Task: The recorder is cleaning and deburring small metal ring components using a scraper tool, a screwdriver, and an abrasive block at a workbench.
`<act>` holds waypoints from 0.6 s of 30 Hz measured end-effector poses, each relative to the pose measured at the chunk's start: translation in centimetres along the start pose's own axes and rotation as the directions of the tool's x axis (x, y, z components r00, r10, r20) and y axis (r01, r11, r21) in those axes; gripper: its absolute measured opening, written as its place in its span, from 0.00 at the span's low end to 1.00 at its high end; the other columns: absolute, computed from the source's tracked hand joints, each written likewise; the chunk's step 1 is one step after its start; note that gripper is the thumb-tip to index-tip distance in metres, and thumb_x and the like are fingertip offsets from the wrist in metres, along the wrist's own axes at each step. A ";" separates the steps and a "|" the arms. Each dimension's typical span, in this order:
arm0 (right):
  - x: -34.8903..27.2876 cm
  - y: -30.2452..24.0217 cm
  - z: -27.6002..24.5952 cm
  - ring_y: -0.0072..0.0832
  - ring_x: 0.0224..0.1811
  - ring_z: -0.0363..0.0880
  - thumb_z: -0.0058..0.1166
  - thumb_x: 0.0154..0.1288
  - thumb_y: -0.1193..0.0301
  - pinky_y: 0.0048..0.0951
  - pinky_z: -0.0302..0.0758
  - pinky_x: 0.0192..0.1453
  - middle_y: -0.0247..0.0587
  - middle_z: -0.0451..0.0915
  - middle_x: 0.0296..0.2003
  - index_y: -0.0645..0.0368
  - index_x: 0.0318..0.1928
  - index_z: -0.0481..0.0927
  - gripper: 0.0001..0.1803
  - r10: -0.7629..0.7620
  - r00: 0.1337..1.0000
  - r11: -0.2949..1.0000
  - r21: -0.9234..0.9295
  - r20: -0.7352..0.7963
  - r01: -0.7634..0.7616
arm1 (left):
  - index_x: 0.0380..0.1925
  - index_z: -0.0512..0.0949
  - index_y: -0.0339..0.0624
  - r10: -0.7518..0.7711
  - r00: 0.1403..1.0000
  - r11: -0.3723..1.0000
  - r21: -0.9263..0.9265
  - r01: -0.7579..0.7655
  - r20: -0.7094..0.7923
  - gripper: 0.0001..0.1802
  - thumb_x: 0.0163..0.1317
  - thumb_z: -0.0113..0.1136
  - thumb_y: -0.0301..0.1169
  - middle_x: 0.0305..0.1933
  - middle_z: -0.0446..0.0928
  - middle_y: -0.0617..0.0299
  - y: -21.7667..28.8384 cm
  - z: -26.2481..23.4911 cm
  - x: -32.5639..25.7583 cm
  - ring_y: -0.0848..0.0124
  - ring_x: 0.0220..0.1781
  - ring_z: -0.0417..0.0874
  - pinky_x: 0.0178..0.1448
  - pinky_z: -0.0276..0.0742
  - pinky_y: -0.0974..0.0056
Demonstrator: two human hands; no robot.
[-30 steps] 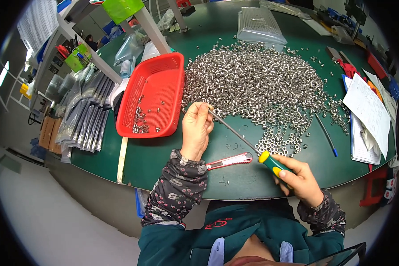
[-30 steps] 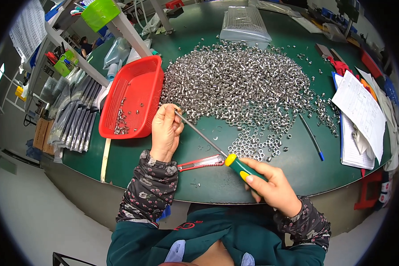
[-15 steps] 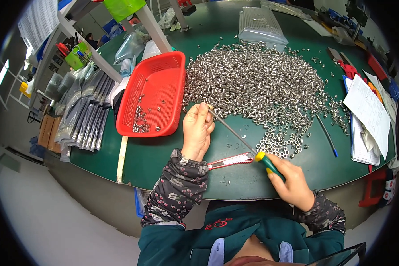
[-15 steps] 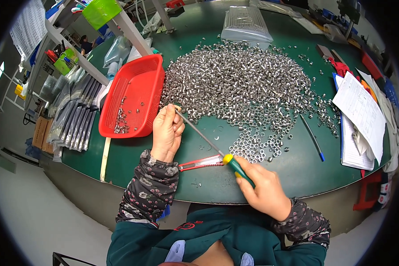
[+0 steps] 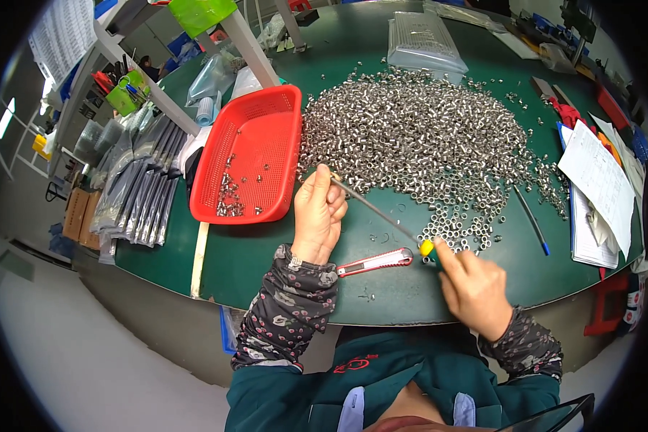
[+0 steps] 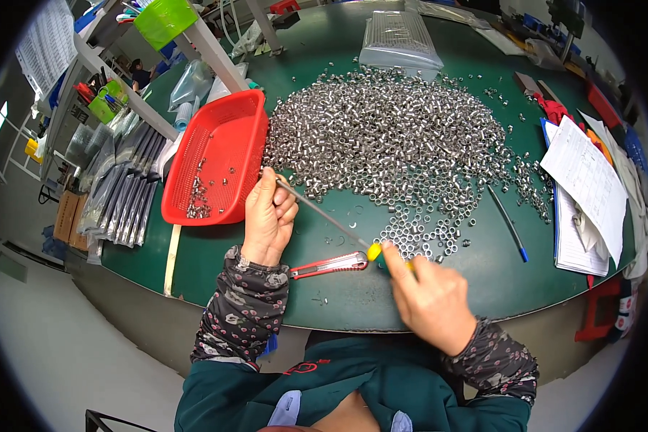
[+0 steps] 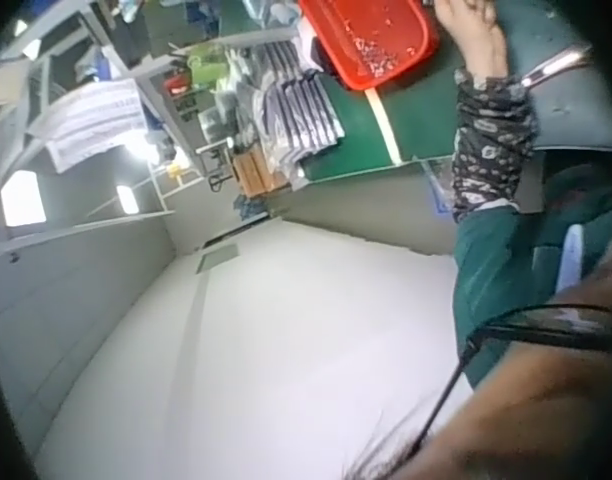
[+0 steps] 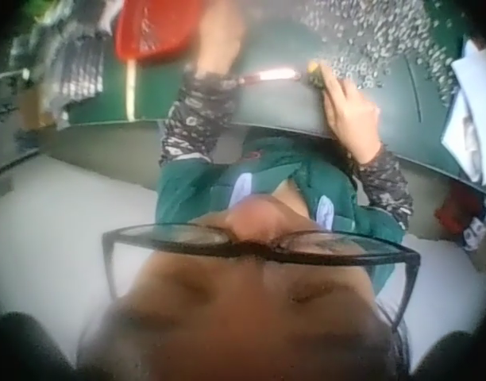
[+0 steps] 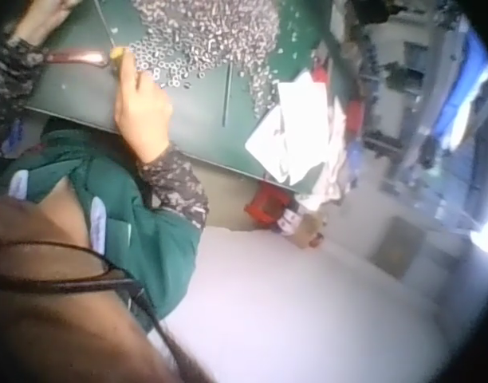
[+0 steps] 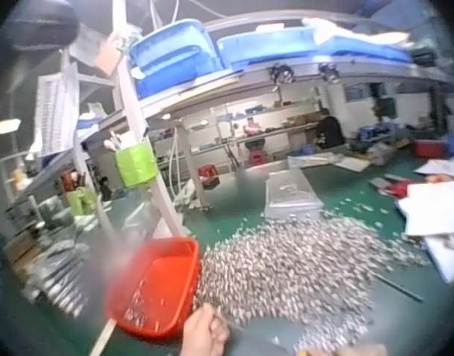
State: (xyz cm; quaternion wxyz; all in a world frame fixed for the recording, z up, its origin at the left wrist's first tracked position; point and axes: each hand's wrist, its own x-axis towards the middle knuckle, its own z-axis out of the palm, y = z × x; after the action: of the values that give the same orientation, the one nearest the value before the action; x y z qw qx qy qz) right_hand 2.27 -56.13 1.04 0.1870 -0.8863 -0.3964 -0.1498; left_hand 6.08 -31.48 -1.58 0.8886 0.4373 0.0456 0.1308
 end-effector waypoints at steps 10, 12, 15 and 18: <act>0.3 2.2 -2.7 0.20 0.11 0.64 0.44 0.57 0.74 0.17 0.60 0.16 0.40 0.72 0.22 0.59 0.52 0.67 0.20 0.294 0.726 0.127 0.727 0.622 -0.674 | 0.34 0.70 0.39 0.017 0.996 0.992 0.126 -0.028 0.091 0.08 0.60 0.47 0.32 0.21 0.68 0.68 0.2 0.1 0.2 0.86 0.13 0.56 0.15 0.50 0.81; -0.3 2.7 -3.0 0.18 0.09 0.61 0.40 0.61 0.68 0.15 0.59 0.13 0.42 0.71 0.20 0.64 0.53 0.63 0.21 0.155 0.722 -0.294 0.729 0.674 -0.618 | 0.35 0.70 0.39 0.064 0.985 0.987 0.137 -0.086 0.161 0.08 0.60 0.48 0.32 0.22 0.69 0.67 0.2 0.3 0.3 0.86 0.13 0.56 0.15 0.51 0.81; -0.7 2.4 -3.3 0.20 0.08 0.61 0.40 0.61 0.65 0.16 0.59 0.12 0.44 0.70 0.19 0.66 0.54 0.60 0.23 0.019 0.701 -0.520 0.606 0.713 -0.602 | 0.35 0.70 0.39 0.072 0.979 0.979 0.174 -0.105 0.189 0.08 0.60 0.48 0.32 0.22 0.68 0.68 -0.1 0.0 0.4 0.87 0.14 0.56 0.16 0.50 0.81; -0.4 1.1 -3.3 0.22 0.10 0.64 0.40 0.61 0.66 0.17 0.62 0.15 0.43 0.69 0.19 0.62 0.57 0.56 0.25 -0.047 0.671 -0.486 0.570 0.740 -0.663 | 0.35 0.70 0.40 0.112 0.971 0.968 0.196 -0.154 0.211 0.08 0.60 0.48 0.32 0.22 0.68 0.68 0.0 -0.1 0.6 0.87 0.14 0.56 0.16 0.49 0.81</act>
State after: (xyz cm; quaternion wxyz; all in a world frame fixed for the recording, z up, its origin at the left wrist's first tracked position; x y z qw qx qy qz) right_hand 2.50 -58.55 3.60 0.7497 -0.4225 -0.0412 0.5077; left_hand 6.65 -31.27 -1.64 0.8265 0.5418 -0.0592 0.1406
